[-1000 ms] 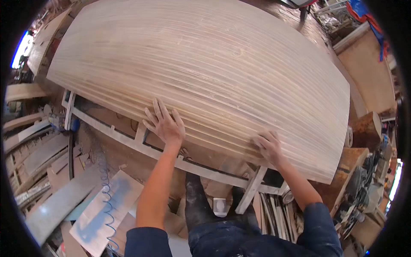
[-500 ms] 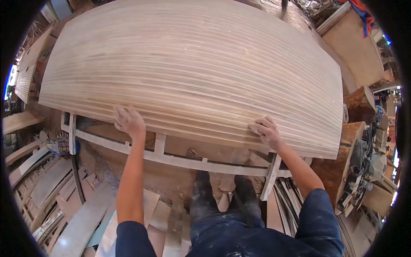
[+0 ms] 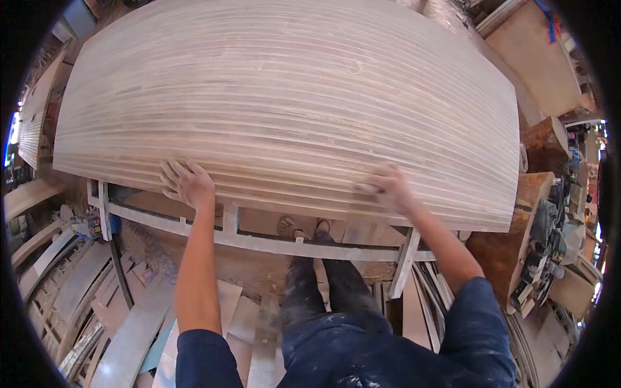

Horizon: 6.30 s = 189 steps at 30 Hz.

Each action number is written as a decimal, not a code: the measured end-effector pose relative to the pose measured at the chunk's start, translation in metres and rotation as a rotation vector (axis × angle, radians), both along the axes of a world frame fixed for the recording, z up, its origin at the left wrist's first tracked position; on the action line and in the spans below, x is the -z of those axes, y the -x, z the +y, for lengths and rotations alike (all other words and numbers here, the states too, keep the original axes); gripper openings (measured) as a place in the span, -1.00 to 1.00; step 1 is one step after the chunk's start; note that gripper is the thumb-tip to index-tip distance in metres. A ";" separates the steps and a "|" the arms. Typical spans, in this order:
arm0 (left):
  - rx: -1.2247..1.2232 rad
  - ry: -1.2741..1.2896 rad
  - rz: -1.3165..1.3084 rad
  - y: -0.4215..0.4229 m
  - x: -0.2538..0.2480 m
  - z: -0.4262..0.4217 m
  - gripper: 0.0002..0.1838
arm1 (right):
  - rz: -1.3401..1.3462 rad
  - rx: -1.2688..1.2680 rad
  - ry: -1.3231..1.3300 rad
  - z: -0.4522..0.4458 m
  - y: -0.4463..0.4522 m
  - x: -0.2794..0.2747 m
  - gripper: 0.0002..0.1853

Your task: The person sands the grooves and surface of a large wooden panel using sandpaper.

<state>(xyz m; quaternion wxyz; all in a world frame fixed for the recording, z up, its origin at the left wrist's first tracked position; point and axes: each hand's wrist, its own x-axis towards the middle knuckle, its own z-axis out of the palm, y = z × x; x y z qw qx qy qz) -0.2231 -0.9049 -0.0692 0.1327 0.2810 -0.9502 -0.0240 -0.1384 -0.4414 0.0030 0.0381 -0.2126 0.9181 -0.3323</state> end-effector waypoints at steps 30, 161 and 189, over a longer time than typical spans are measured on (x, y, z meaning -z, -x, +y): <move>-0.231 -0.051 -0.166 0.045 -0.004 -0.082 -0.20 | 0.009 -0.048 0.158 -0.018 0.002 0.026 -0.70; -0.049 -0.065 0.008 0.040 -0.010 -0.112 -0.36 | 0.149 -0.236 0.111 -0.171 0.064 0.042 -0.69; -0.152 -0.079 -0.031 0.052 -0.022 -0.106 -0.33 | 0.035 -0.284 0.064 -0.344 0.138 0.025 -0.68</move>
